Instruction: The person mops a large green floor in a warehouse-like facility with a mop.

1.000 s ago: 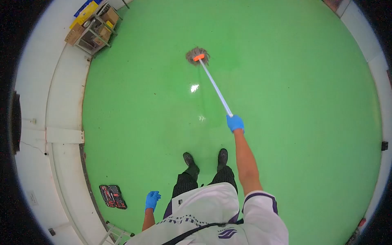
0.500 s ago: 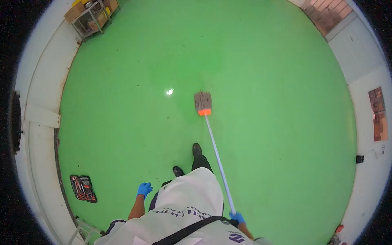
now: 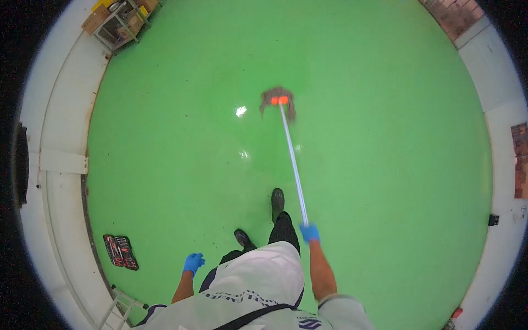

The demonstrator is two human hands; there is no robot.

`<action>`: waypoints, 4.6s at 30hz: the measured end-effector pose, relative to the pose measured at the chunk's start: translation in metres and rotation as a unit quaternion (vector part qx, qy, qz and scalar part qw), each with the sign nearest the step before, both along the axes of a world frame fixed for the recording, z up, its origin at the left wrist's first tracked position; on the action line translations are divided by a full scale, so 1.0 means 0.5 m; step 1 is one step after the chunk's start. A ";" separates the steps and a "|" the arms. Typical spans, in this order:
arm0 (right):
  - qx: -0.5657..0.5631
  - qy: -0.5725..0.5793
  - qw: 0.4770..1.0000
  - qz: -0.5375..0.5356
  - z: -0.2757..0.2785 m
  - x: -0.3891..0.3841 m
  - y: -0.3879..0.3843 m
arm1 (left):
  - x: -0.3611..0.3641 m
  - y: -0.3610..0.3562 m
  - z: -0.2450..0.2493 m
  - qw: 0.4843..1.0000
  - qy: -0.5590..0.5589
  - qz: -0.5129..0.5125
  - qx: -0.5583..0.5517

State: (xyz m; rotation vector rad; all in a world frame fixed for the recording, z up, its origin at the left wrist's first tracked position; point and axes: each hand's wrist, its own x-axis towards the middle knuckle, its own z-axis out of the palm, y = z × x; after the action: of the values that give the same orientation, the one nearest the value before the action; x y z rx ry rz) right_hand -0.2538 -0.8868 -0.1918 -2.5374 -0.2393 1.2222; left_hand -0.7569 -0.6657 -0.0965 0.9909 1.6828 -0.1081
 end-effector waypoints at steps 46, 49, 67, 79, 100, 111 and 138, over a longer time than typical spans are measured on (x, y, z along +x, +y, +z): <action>0.074 -0.147 0.986 0.026 0.221 0.521 0.319 | 0.253 -0.053 0.086 0.998 -0.041 0.023 0.045; 0.042 -0.140 0.988 0.046 0.254 0.477 0.200 | 0.256 -0.064 0.094 0.997 -0.057 0.023 0.040; -0.396 0.123 0.892 -0.180 0.524 -0.848 -1.256 | -0.044 -0.381 0.021 0.980 -0.049 -0.193 -0.019; 0.039 -0.119 0.992 -0.016 0.229 -0.284 -0.943 | -0.154 -0.732 0.017 0.984 -0.081 -0.159 0.025; -0.413 0.103 0.892 -0.152 0.395 -1.091 -2.459 | -0.277 -1.424 0.048 0.959 -0.052 -0.278 0.005; 0.091 -0.094 0.989 -0.072 0.184 -0.714 -1.627 | -0.549 -1.503 0.099 0.977 -0.024 -0.209 0.024; -0.401 0.068 0.914 -0.009 0.356 -0.859 -2.608 | -0.437 -1.804 0.066 0.896 0.070 -0.437 0.042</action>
State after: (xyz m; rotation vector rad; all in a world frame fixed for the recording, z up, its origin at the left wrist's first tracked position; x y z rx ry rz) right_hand -0.6832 -2.1909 -0.0139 -3.0610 0.4104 1.7495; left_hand -0.9755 -1.5675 -0.0637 1.7806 1.2482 -0.7160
